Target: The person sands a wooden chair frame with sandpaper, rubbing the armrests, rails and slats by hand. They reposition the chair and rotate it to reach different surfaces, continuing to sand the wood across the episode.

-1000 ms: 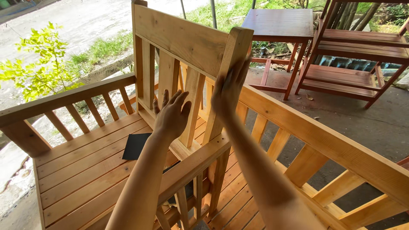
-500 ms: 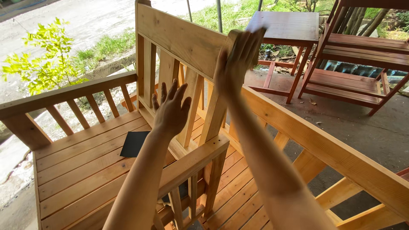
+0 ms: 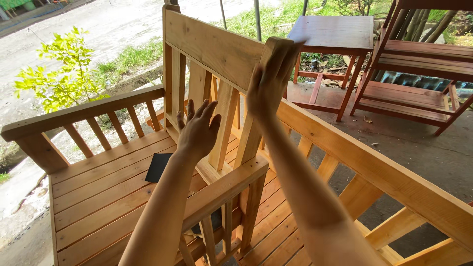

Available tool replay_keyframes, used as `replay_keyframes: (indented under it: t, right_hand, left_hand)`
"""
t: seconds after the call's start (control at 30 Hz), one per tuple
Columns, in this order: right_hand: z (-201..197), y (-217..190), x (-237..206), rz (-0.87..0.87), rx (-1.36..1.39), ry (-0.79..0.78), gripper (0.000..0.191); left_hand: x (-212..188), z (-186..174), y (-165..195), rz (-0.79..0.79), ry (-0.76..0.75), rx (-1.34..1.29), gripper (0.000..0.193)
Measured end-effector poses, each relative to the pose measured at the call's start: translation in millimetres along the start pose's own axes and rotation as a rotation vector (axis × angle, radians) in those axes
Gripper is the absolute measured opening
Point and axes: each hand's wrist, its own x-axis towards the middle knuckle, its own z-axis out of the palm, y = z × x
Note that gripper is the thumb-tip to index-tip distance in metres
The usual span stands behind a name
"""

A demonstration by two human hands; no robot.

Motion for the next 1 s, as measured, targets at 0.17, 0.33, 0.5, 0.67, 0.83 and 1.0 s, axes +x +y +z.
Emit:
replay_keyframes:
  t: [0.17, 0.33, 0.5, 0.67, 0.83, 1.0]
  right_hand:
    - [-23.6, -22.0, -25.5, -0.001, -0.018, -0.068, 0.064]
    - [-54.5, -54.0, -104.3, 0.02, -0.038, -0.257, 0.076]
    - [-8.9, -20.7, 20.7, 0.12, -0.291, -0.11, 0.069]
    - [-19.6, -26.7, -50.6, 0.044, -0.132, -0.115, 0.069]
    - [-28.5, -36.3, -116.8, 0.119, 0.041, -0.123, 0.072]
    - [2.2, -5.2, 36.0, 0.079, -0.098, -0.006, 0.065]
  left_hand:
    - [-3.9, -8.0, -7.9, -0.034, 0.025, 0.011, 0.053]
    - [-3.0, -0.1, -0.3, -0.053, -0.027, 0.009, 0.053]
    - [-2.1, -6.7, -0.2, 0.002, -0.014, 0.016, 0.054]
    - [-7.8, -14.7, -3.6, -0.049, -0.001, 0.01, 0.053]
    - [-10.4, -3.6, 3.7, -0.032, -0.058, -0.002, 0.054]
    - [-13.5, -7.8, -4.9, -0.023, -0.034, 0.0, 0.052]
